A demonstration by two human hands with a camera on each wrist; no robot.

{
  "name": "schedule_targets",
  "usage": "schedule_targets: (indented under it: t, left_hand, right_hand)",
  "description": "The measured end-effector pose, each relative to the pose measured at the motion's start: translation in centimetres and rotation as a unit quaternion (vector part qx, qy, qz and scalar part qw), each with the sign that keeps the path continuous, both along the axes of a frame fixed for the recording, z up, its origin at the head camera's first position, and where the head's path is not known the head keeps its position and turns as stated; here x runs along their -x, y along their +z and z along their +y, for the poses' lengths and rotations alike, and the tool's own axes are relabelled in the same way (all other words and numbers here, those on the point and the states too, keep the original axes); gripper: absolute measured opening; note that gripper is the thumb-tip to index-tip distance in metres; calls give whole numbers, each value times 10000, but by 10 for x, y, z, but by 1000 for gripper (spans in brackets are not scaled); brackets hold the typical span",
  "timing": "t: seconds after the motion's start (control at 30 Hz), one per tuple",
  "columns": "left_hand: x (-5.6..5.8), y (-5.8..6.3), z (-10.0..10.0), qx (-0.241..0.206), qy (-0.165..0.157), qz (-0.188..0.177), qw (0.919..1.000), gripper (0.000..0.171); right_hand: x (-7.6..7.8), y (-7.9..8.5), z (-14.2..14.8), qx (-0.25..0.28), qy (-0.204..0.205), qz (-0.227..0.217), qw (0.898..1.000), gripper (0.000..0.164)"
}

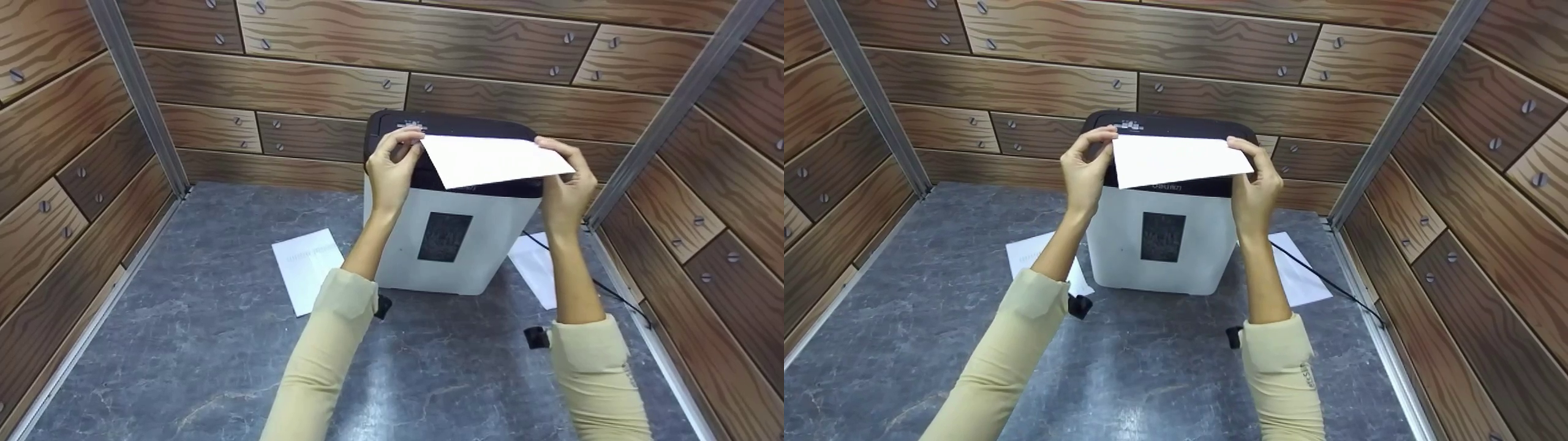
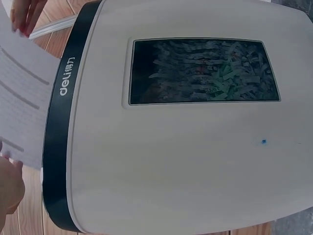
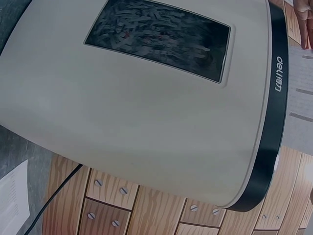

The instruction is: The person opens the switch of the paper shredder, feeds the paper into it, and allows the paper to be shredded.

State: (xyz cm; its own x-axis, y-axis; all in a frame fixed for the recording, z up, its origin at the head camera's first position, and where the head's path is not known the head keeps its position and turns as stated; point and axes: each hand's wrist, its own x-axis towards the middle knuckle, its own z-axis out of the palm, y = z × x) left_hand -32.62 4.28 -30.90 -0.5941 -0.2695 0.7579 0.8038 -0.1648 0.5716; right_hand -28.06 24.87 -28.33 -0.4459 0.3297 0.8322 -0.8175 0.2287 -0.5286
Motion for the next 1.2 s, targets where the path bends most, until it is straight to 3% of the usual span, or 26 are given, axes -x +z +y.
schedule_targets:
  t: [0.07,0.2,0.37,0.53,0.67,0.77,0.93,1.1,1.2]
  left_hand:
    - [6,-4,0,126,33,-143,9998,9]
    - [6,-4,0,390,166,-401,9983,10]
    - [6,-5,-2,1050,648,-647,9902,12]
    - [5,-6,-4,2126,1465,-927,9616,17]
    - [3,-5,-3,2697,1836,-1040,9395,21]
    - [2,-5,-2,2879,1917,-1097,9318,23]
    - [2,-5,-2,2955,1956,-1139,9282,24]
    - [1,-6,-2,3067,1971,-1181,9236,25]
    - [2,-8,-2,3188,1997,-1149,9194,26]
  right_hand:
    - [1,-1,1,-43,-19,-45,10000,10]
    - [3,-4,3,-273,-242,-143,9992,11]
    - [5,-9,5,-532,-630,-344,9960,10]
    - [7,-13,6,-629,-946,-663,9913,8]
    - [8,-14,5,-669,-1082,-955,9873,9]
    - [9,-15,5,-765,-1141,-1067,9848,9]
    - [12,-18,7,-836,-1135,-1077,9841,9]
    - [29,-30,19,-794,-911,-1091,9867,12]
    - [36,-37,25,-965,-1118,-1157,9822,13]
